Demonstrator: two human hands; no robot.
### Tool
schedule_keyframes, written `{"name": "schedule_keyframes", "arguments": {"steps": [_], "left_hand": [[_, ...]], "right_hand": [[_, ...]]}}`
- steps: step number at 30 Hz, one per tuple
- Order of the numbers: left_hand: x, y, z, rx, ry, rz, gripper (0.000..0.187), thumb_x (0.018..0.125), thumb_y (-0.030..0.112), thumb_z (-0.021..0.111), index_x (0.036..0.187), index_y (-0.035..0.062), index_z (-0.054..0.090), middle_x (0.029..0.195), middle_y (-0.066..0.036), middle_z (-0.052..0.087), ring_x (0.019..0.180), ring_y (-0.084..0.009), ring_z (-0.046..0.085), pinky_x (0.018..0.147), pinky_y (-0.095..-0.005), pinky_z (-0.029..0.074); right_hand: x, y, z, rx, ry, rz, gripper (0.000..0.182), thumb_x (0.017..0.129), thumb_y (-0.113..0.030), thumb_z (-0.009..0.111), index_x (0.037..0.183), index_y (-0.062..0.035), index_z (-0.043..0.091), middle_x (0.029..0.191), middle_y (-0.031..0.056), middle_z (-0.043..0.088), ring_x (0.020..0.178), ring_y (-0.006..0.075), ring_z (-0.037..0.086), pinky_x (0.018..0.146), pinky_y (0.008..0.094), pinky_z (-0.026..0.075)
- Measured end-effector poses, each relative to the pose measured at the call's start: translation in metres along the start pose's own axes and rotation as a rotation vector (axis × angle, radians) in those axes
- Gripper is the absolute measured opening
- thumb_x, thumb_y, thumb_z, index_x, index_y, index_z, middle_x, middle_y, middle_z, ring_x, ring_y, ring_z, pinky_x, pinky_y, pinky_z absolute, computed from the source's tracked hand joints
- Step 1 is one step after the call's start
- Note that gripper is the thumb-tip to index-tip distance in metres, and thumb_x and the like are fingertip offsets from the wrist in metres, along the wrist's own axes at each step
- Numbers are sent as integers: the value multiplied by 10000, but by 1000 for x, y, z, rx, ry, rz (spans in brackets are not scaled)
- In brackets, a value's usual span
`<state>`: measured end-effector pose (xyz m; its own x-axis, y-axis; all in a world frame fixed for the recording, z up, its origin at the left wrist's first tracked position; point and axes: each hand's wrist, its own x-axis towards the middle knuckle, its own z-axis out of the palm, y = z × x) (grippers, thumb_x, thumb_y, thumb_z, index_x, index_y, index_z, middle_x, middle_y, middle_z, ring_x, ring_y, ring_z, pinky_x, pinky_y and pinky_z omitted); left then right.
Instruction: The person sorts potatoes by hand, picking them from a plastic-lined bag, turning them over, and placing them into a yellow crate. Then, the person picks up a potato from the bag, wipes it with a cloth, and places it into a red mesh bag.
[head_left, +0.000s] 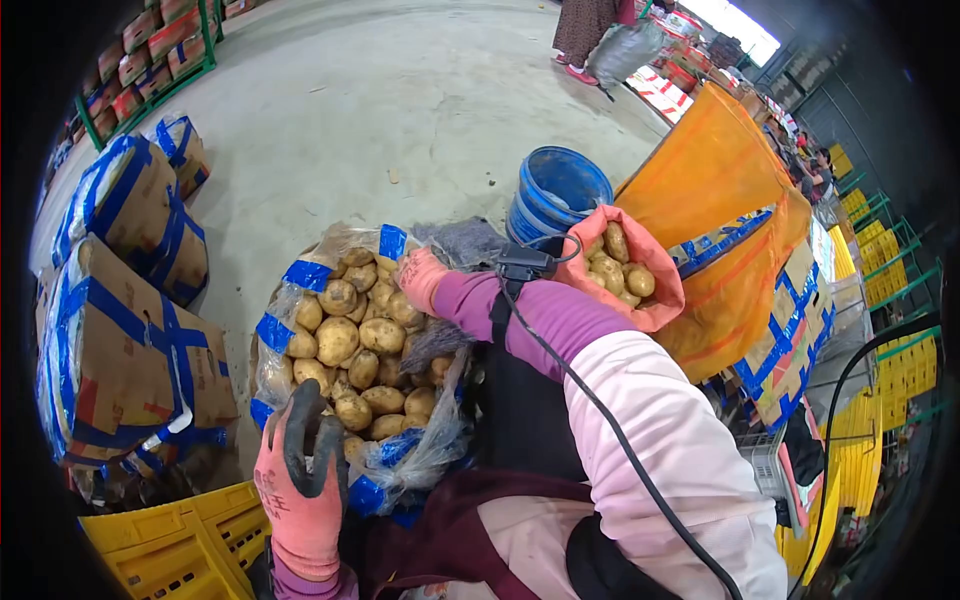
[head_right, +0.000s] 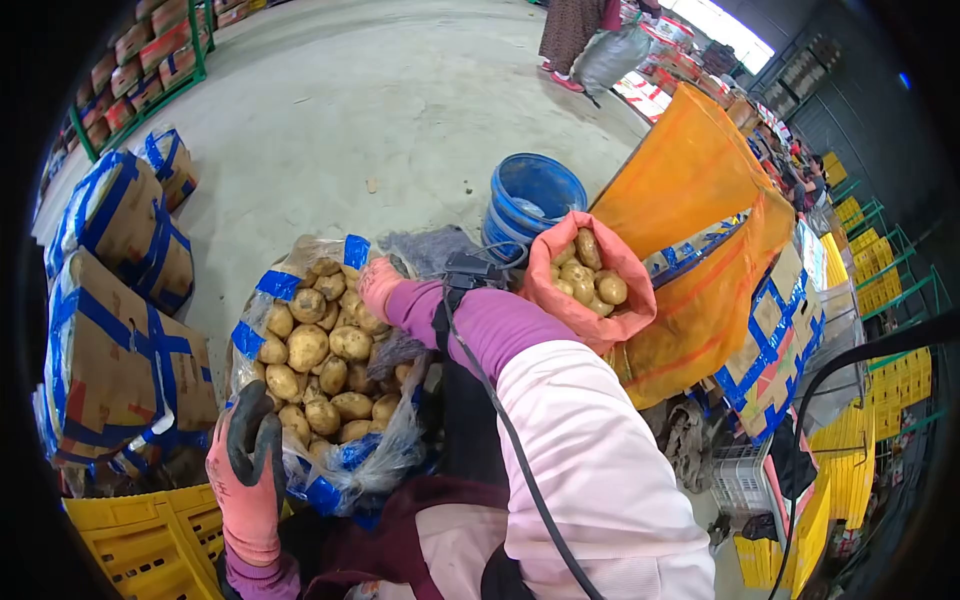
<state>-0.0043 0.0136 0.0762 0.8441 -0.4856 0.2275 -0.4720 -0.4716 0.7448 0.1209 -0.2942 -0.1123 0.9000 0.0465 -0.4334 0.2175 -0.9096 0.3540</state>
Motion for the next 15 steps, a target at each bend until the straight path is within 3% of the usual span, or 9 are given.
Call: {"name": "schedule_keyframes", "arguments": {"steps": [5, 7, 8, 9, 12, 15], "left_hand": [[-1, -3, 5, 42, -21, 43, 391, 865, 12, 635, 1251, -20, 585, 1139, -201, 638, 1008, -343, 655, 867, -372, 533], [-1, -4, 8, 14, -30, 28, 392, 865, 7, 633, 1252, -22, 581, 1141, -203, 637, 1021, -348, 651, 873, -375, 532], [-2, -4, 9, -16, -42, 6, 392, 865, 2, 630, 1253, -23, 577, 1143, -205, 636, 1034, -354, 647, 879, -379, 530], [-2, -6, 10, -18, -44, 16, 392, 865, 2, 630, 1253, -23, 577, 1143, -205, 636, 1034, -354, 647, 879, -379, 530], [-3, -12, 11, 29, -53, 62, 394, 863, -10, 632, 1252, -25, 571, 1152, -210, 633, 1059, -354, 641, 893, -383, 529], [-2, -14, 11, 37, -36, 99, 406, 856, -23, 638, 1255, -27, 565, 1170, -211, 629, 1071, -355, 640, 907, -390, 530]], "right_hand": [[-23, 21, -8, -107, 86, 162, 422, 778, -253, 692, 1150, -56, 677, 1228, 104, 649, 1135, 250, 621, 857, 374, 509], [-1, 37, 13, 260, 13, 249, 508, 764, -293, 717, 1192, -28, 649, 1236, 105, 646, 1162, 259, 605, 922, 360, 493], [3, 36, 23, 273, 33, 271, 583, 793, -416, 691, 1214, -16, 638, 1261, 124, 639, 1183, 262, 596, 982, 363, 468], [-2, 39, 20, 274, 36, 281, 583, 793, -416, 691, 1214, -16, 638, 1261, 124, 639, 1183, 262, 596, 982, 363, 468], [-4, 49, 15, 403, -2, 192, 748, 839, -640, 534, 1248, -21, 627, 1283, 142, 631, 1200, 255, 593, 1002, 386, 451], [1, 42, 17, 248, -48, 177, 697, 841, -605, 562, 1245, -42, 640, 1269, 120, 642, 1197, 252, 594, 976, 396, 465]]}}
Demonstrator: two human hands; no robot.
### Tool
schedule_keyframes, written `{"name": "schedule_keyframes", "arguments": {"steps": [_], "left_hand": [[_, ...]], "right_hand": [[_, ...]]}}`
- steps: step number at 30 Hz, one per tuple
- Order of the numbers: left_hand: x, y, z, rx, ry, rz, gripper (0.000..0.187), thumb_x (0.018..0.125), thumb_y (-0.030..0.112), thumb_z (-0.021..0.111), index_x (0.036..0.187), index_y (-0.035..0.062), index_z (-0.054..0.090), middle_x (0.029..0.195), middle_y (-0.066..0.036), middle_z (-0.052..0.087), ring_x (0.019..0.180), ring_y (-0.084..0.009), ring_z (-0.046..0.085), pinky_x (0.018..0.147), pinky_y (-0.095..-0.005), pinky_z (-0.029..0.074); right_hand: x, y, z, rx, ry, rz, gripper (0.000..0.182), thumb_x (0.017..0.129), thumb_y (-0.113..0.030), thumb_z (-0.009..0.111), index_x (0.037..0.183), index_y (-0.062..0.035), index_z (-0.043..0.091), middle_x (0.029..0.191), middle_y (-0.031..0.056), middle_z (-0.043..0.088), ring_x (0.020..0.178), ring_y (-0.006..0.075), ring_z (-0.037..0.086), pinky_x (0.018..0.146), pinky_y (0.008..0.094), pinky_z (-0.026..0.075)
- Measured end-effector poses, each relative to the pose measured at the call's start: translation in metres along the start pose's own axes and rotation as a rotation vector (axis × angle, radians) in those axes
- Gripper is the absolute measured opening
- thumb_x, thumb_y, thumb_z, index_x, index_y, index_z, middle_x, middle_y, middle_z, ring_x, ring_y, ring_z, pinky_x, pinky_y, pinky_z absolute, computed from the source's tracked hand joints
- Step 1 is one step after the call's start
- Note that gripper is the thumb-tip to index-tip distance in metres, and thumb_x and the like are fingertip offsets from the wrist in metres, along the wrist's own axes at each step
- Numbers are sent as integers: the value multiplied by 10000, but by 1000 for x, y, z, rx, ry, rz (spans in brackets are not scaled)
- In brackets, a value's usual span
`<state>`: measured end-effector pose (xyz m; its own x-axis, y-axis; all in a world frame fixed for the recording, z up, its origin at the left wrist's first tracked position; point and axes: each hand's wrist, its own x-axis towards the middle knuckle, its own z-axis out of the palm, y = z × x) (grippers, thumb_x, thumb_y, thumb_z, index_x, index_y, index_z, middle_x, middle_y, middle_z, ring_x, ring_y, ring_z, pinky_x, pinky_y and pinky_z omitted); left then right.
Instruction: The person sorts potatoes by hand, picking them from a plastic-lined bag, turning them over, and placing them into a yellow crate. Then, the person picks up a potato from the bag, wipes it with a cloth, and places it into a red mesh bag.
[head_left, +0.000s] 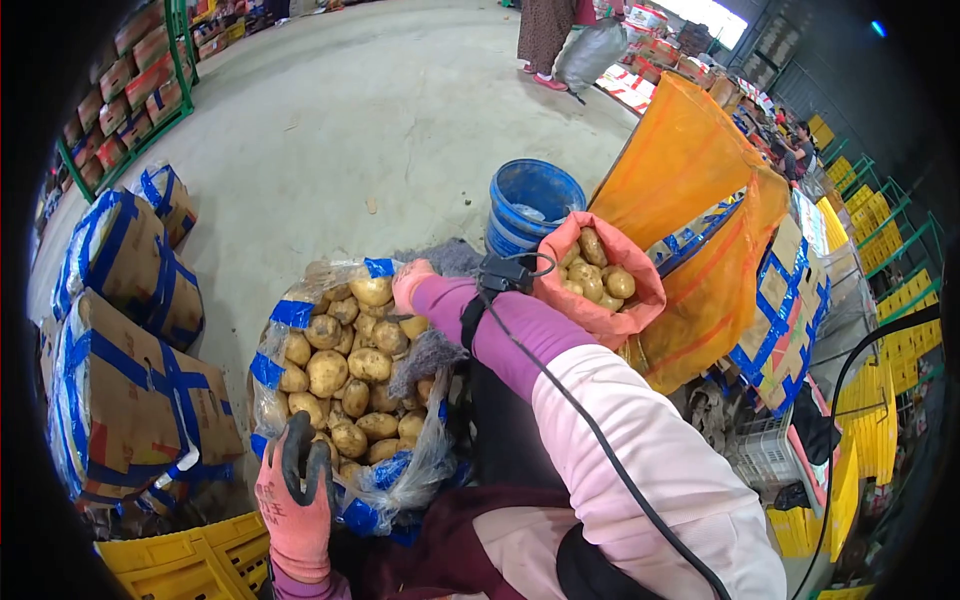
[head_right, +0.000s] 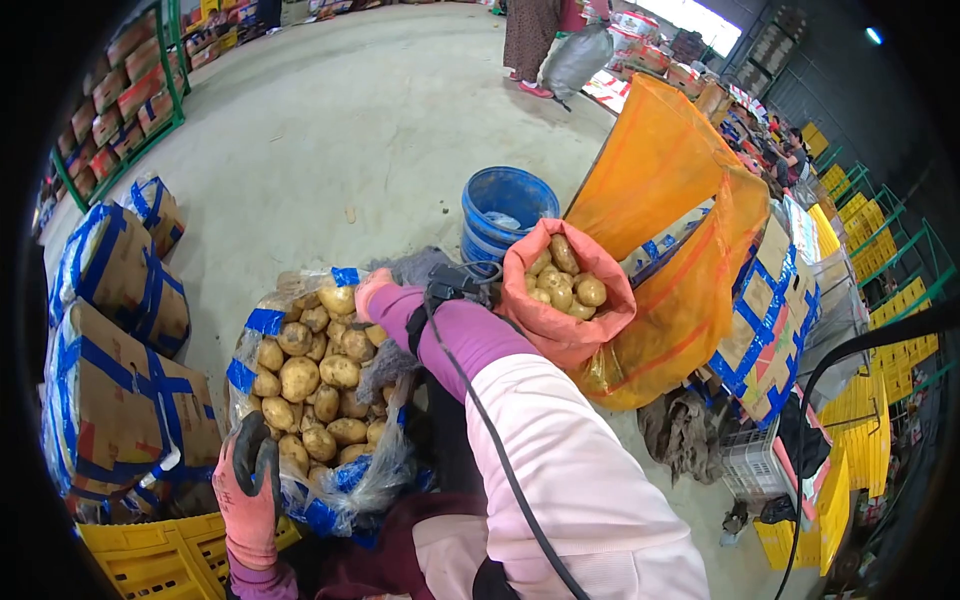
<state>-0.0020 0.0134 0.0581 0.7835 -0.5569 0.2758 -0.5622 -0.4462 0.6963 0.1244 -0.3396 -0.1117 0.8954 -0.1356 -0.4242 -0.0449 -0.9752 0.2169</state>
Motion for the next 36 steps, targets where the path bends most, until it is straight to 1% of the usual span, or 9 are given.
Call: {"name": "schedule_keyframes", "arguments": {"steps": [9, 21, 23, 27, 30, 31, 32, 33, 36], "left_hand": [[-1, -1, -3, 29, -44, 22, 417, 848, -24, 644, 1253, -30, 544, 1202, -213, 617, 1065, -369, 639, 894, -394, 537], [-4, -1, -9, -13, -7, -62, 407, 860, -12, 628, 1260, -32, 553, 1196, -207, 627, 1068, -358, 631, 928, -390, 499], [-4, -5, -9, 11, 13, -43, 449, 900, 10, 607, 1336, -23, 503, 1224, -187, 616, 1056, -318, 639, 916, -371, 497], [2, 1, 7, -379, 205, -364, 496, 982, 84, 534, 1447, -6, 387, 1334, -173, 547, 1132, -206, 574, 826, -328, 527], [-1, -20, -3, -801, 27, -472, 494, 978, 83, 538, 1446, 16, 395, 1300, -171, 563, 1140, -229, 577, 824, -351, 544], [4, -11, 0, -830, 28, -511, 535, 1034, 373, 409, 1371, -38, 470, 1249, -143, 576, 1070, -215, 601, 859, -340, 523], [5, -13, 1, -827, 28, -514, 535, 1034, 373, 409, 1371, -38, 470, 1249, -143, 576, 1070, -215, 601, 859, -340, 523], [5, -17, 2, -685, -13, -412, 511, 1034, 357, 412, 1345, -41, 489, 1237, -142, 581, 1068, -216, 603, 866, -341, 522], [10, -14, 12, -705, 25, -392, 476, 1014, 326, 458, 1290, -57, 514, 1195, -145, 597, 1061, -213, 606, 889, -336, 512]], "right_hand": [[-34, -45, 13, -128, -72, -185, 479, 739, -291, 748, 1170, -87, 697, 1190, 85, 682, 1098, 252, 654, 804, 408, 521], [-68, -18, -45, 549, -283, -191, 674, 649, -446, 796, 1163, -34, 652, 1124, 170, 685, 995, 298, 668, 827, 430, 540], [-100, -22, -72, 892, -107, -305, 829, 637, -510, 809, 1258, -6, 590, 1136, 191, 671, 1019, 301, 657, 853, 384, 531], [-131, -66, -85, 1549, 69, -880, 473, 894, -375, 662, 1212, -29, 613, 1161, 179, 641, 1048, 291, 623, 929, 385, 491], [-102, -122, -54, 1109, 1052, -1430, 468, 926, -105, 529, 1389, -86, 456, 1264, 212, 554, 1156, 389, 545, 1010, 464, 435], [-115, -130, -55, 1299, 754, -1293, 432, 937, -140, 539, 1360, -82, 473, 1253, 219, 562, 1150, 383, 552, 993, 452, 442], [-130, -132, -60, 1456, 449, -1138, 400, 948, -174, 549, 1331, -77, 490, 1242, 227, 569, 1144, 377, 558, 975, 441, 450], [-147, -131, -71, 1489, 420, -822, 293, 967, -290, 593, 1117, -40, 566, 1044, 120, 641, 1006, 214, 612, 896, 349, 488], [-151, -130, -72, 1563, 353, -562, 301, 962, -303, 597, 1113, -44, 569, 1030, 111, 640, 998, 202, 610, 868, 350, 492]]}}
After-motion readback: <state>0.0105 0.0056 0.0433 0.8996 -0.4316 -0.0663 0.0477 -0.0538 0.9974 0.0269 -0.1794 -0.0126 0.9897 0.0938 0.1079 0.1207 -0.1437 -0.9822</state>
